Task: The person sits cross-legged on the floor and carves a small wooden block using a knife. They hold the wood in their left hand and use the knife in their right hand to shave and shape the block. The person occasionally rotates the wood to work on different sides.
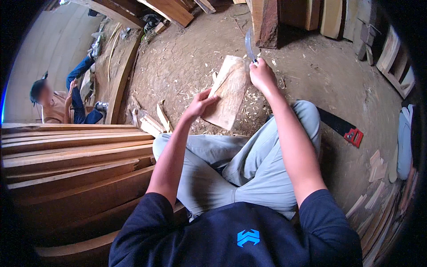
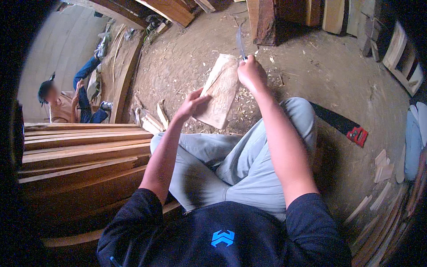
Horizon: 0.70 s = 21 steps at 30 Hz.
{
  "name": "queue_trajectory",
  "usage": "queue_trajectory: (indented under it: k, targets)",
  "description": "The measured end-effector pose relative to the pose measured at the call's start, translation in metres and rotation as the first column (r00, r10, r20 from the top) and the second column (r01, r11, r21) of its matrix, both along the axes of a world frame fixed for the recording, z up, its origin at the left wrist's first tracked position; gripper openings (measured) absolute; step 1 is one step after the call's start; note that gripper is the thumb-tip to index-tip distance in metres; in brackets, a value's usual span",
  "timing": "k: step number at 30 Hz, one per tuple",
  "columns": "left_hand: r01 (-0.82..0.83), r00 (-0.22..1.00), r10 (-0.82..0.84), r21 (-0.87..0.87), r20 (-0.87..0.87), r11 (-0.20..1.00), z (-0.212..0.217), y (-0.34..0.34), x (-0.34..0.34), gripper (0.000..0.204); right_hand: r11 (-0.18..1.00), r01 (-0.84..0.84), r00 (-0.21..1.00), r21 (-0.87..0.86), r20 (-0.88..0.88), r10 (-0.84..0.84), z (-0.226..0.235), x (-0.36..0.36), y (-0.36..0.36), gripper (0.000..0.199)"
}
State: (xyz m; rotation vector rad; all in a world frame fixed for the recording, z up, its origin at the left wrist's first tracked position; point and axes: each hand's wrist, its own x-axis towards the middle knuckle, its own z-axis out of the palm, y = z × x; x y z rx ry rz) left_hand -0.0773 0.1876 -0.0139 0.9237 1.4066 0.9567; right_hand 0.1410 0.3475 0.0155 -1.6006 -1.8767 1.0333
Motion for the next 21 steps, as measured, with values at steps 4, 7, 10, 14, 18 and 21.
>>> queue_trajectory:
  k: [4,7,10,14,18,21]
  targets:
    - [0.223,0.942,-0.237,-0.082,-0.24,0.971,-0.026,0.021,-0.039,0.055,0.992,-0.128,0.992,-0.016,-0.018,0.128,0.002,-0.003,-0.006,0.035]
    - [0.148,0.924,-0.164,-0.072,-0.344,0.986,-0.04,0.014,-0.041,0.051,0.962,-0.27,0.961,-0.045,0.04,0.272,-0.007,0.002,-0.004,0.036]
    - [-0.075,0.766,0.099,0.065,-0.635,0.995,-0.066,-0.022,-0.051,0.061,0.89,-0.439,0.888,-0.125,0.094,0.451,-0.007,-0.007,-0.016,0.04]
    - [-0.412,0.48,0.291,0.08,-0.827,0.908,-0.062,-0.05,-0.006,0.088,0.791,-0.551,0.771,-0.265,0.199,0.604,-0.013,-0.006,-0.026,0.045]
    - [-0.476,0.638,0.425,0.105,-0.642,0.873,-0.122,-0.089,-0.004,0.096,0.781,-0.525,0.671,-0.339,0.4,0.624,-0.002,-0.01,-0.056,0.047]
    - [-0.438,0.759,0.393,0.041,-0.519,0.898,-0.135,-0.085,0.0,0.091,0.792,-0.504,0.642,-0.344,0.464,0.611,0.004,-0.01,-0.061,0.047]
